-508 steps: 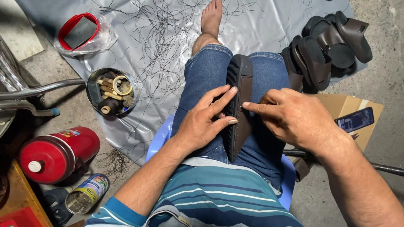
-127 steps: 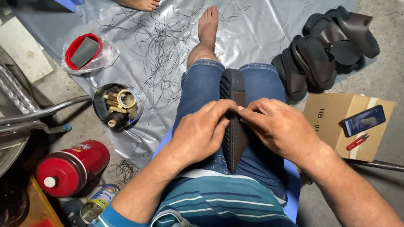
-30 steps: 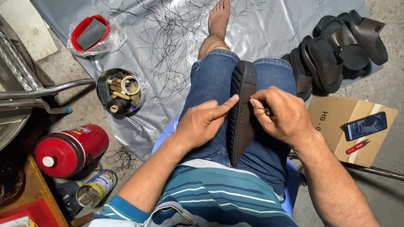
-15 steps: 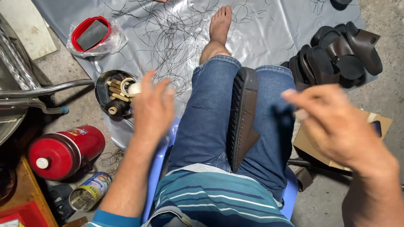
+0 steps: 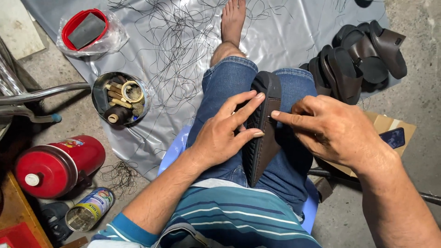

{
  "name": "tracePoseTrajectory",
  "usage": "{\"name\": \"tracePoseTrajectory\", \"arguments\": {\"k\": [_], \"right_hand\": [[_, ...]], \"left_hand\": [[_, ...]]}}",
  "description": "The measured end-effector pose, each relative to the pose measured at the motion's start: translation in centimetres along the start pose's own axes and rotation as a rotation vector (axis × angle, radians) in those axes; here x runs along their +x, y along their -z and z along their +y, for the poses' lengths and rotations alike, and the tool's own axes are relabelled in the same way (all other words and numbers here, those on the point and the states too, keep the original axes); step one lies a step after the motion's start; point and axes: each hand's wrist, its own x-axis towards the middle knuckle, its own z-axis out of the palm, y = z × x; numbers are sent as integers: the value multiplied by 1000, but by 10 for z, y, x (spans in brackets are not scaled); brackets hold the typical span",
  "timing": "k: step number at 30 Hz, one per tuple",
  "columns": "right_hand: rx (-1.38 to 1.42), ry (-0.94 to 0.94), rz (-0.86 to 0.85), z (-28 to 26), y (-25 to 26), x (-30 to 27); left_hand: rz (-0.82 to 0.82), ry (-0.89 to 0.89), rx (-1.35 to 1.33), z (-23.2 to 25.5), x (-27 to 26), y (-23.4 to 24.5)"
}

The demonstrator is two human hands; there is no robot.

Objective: The person is seated and sewing a brown sandal sole using a needle and black thread. They repeatedly push the needle through the sole and pull the thread tight to secure the stitching. The task is performed on the person's lap with a stack of similar sandals visible nearby.

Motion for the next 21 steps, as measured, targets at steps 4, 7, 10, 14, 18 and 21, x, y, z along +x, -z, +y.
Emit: {"name": "tracePoseTrajectory", "arguments": {"k": [4, 7, 10, 14, 18, 21], "right_hand": [[-5, -7, -10, 0, 1, 0], [-61, 21, 26, 0, 0, 0], [-238, 71, -7, -7, 4, 1], [-375, 34, -18, -21, 7, 5], [-292, -16, 84, -18, -4, 4], [-32, 67, 172, -9, -9, 5]], "left_hand": [[1, -2, 13, 0, 1, -1], [5, -5, 24, -1, 0, -2], [8, -1, 31, -2, 1, -3], [8, 29, 30, -4, 4, -6], [16, 25, 63, -5, 3, -6], [13, 3, 53, -10, 4, -8]]}}
